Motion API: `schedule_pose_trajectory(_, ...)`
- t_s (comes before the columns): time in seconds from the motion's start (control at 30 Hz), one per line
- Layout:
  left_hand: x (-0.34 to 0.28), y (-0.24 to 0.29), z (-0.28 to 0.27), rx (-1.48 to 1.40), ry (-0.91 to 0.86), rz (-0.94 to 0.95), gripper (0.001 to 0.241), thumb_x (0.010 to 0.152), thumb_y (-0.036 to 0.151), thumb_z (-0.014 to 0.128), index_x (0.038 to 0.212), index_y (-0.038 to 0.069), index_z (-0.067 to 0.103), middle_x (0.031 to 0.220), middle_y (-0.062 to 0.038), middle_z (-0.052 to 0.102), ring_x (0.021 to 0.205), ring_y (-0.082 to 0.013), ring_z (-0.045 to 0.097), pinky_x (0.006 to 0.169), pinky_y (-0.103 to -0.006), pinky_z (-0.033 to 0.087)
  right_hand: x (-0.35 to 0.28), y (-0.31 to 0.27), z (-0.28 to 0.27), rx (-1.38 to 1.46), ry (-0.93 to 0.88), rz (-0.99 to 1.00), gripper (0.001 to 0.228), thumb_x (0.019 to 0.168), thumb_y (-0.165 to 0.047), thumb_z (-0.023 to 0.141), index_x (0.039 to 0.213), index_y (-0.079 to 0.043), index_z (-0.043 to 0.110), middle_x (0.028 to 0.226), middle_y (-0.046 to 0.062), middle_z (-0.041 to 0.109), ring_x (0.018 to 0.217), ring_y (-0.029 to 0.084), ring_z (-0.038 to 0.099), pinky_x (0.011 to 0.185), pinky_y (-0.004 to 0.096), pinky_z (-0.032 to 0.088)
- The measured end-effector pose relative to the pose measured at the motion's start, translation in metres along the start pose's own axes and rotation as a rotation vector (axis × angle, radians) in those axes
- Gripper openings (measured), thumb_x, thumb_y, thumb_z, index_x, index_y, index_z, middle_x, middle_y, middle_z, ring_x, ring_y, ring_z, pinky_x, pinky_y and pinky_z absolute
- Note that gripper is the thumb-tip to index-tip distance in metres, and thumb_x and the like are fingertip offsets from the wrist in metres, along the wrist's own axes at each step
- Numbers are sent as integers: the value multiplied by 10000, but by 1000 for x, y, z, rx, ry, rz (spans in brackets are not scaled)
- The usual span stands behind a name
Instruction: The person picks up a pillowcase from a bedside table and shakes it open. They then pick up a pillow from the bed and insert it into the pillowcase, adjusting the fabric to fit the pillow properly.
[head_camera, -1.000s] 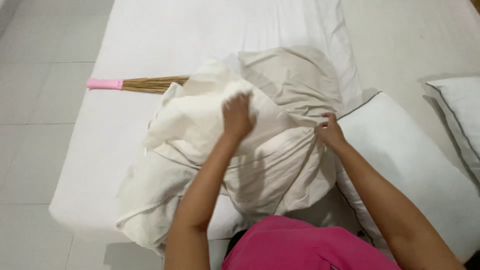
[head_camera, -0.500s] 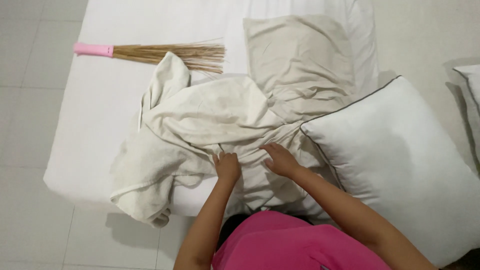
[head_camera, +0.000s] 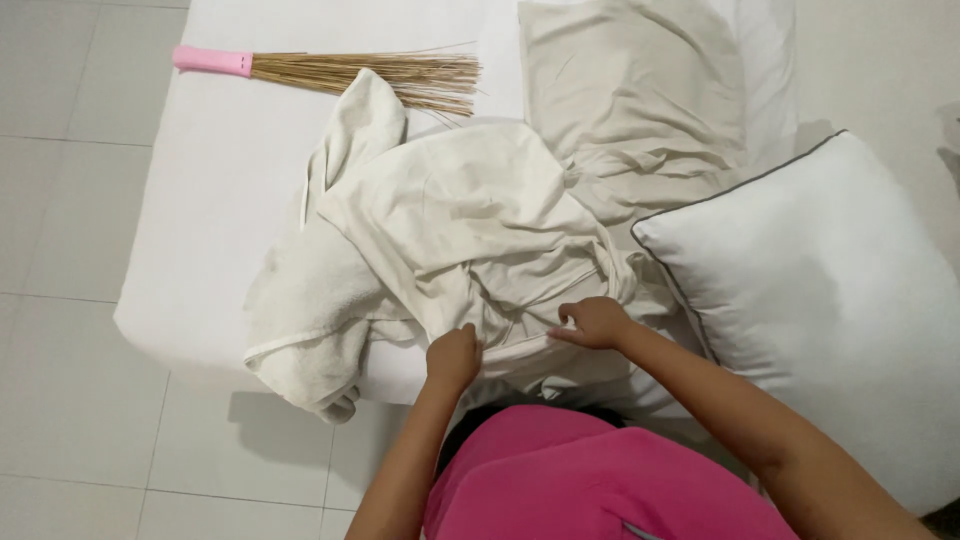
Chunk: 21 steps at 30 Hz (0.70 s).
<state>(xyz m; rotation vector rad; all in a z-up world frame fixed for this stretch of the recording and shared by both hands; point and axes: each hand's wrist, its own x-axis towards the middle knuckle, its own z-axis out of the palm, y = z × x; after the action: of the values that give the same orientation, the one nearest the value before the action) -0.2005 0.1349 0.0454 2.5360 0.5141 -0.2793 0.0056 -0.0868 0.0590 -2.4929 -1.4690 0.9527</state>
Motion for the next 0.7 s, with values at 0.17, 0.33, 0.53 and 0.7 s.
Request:
schedule_pose_trajectory(0.17,31,20,19,-59,130,1,365,801,128,681,1148,48,602,1085,-221,645,826,-425,667,668,-539,532,3,37,36,129,191,278,452,939,-525,629,1195,-154,649,916,171,728,902,390,686,803,532,529)
schedule_pose_trajectory(0.33,57,42,38,-1,78,2,298,884,104,641,1174,80,577,1159,-184,625,880,-407,674,701,-508,549,18,26,36,68,366,248,398,924,-327,648,1283,-171,572,1055,133,708,934,368,687,780,518,542)
schedule_pose_trajectory(0.53,33,51,19,-189,150,-18,429,824,189,713,1224,88,597,1176,-165,637,894,-393,675,727,-518,535,54,32,56,-77,373,341,200,926,-214,620,1122,-175,620,1117,128,623,1024,344,660,754,503,558)
schedule_pose_trajectory(0.7,16,36,15,-208,162,-98,488,844,236,737,1271,84,557,1266,-179,583,1034,-391,649,816,-486,537,69,51,49,117,693,281,240,887,-187,606,1119,-140,638,1195,206,623,975,388,647,728,511,538)
